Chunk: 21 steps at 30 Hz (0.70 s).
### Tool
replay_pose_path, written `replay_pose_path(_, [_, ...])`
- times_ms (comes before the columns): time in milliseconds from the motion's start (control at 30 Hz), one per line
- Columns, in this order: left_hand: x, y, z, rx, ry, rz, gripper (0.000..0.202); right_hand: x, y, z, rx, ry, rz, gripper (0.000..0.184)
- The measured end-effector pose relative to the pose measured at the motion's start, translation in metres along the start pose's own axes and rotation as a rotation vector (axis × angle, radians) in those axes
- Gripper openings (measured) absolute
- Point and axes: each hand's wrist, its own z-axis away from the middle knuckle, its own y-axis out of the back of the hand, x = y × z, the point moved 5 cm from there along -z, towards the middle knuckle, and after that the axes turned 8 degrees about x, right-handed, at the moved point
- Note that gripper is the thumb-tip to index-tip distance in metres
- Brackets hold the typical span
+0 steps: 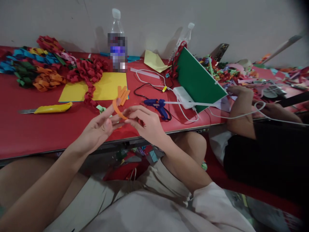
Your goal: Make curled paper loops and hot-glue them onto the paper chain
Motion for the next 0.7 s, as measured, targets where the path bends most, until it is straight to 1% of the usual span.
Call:
replay_pose_path(33, [0.005,0.004,-0.003,0.016,-0.045,-0.011,0.061,0.003,0.002,-0.001,-0.009,-0.042,0.022,0.024])
replay_pose_path(100, [0.018,0.017,-0.01,0.109,-0.181,-0.097,0.068,0.012,0.004,0.0,-0.053,-0.129,0.19,0.027])
replay_pose_path(133, [0.025,0.025,-0.012,0.166,-0.254,-0.208,0.067,0.017,0.004,0.001,-0.101,-0.171,0.309,0.028])
replay_pose_path(167, [0.031,0.032,-0.013,0.209,-0.332,-0.379,0.063,0.022,0.002,0.003,-0.168,-0.208,0.435,0.029])
replay_pose_path(200, [0.035,0.035,-0.013,0.197,-0.396,-0.617,0.058,0.026,0.001,0.005,-0.247,-0.234,0.553,0.029])
replay_pose_path(267, [0.031,0.037,-0.012,0.072,-0.448,-1.1,0.052,0.031,-0.004,0.01,-0.392,-0.246,0.722,0.028])
replay_pose_path(300, [0.025,0.037,-0.011,-0.01,-0.452,-1.28,0.052,0.032,-0.005,0.011,-0.444,-0.242,0.768,0.027])
replay_pose_path(333, [0.019,0.037,-0.01,-0.081,-0.451,-1.396,0.05,0.032,-0.006,0.012,-0.481,-0.237,0.791,0.026])
replay_pose_path(400, [0.008,0.036,-0.009,-0.158,-0.459,-1.481,0.042,0.03,-0.007,0.013,-0.524,-0.233,0.794,0.024])
replay_pose_path(467, [0.002,0.033,-0.008,-0.186,-0.475,-1.484,0.031,0.029,-0.007,0.014,-0.525,-0.242,0.774,0.024])
replay_pose_path(533, [0.001,0.029,-0.009,-0.193,-0.469,-1.481,0.024,0.028,-0.008,0.014,-0.506,-0.249,0.752,0.025])
replay_pose_path(567, [0.002,0.027,-0.009,-0.181,-0.463,-1.48,0.022,0.029,-0.009,0.013,-0.493,-0.252,0.735,0.024])
replay_pose_path(633, [0.008,0.027,-0.011,-0.111,-0.443,-1.478,0.022,0.03,-0.009,0.012,-0.439,-0.273,0.656,0.019])
replay_pose_path(700, [0.015,0.029,-0.012,-0.012,-0.43,-1.468,0.023,0.03,-0.006,0.009,-0.324,-0.3,0.465,0.015])
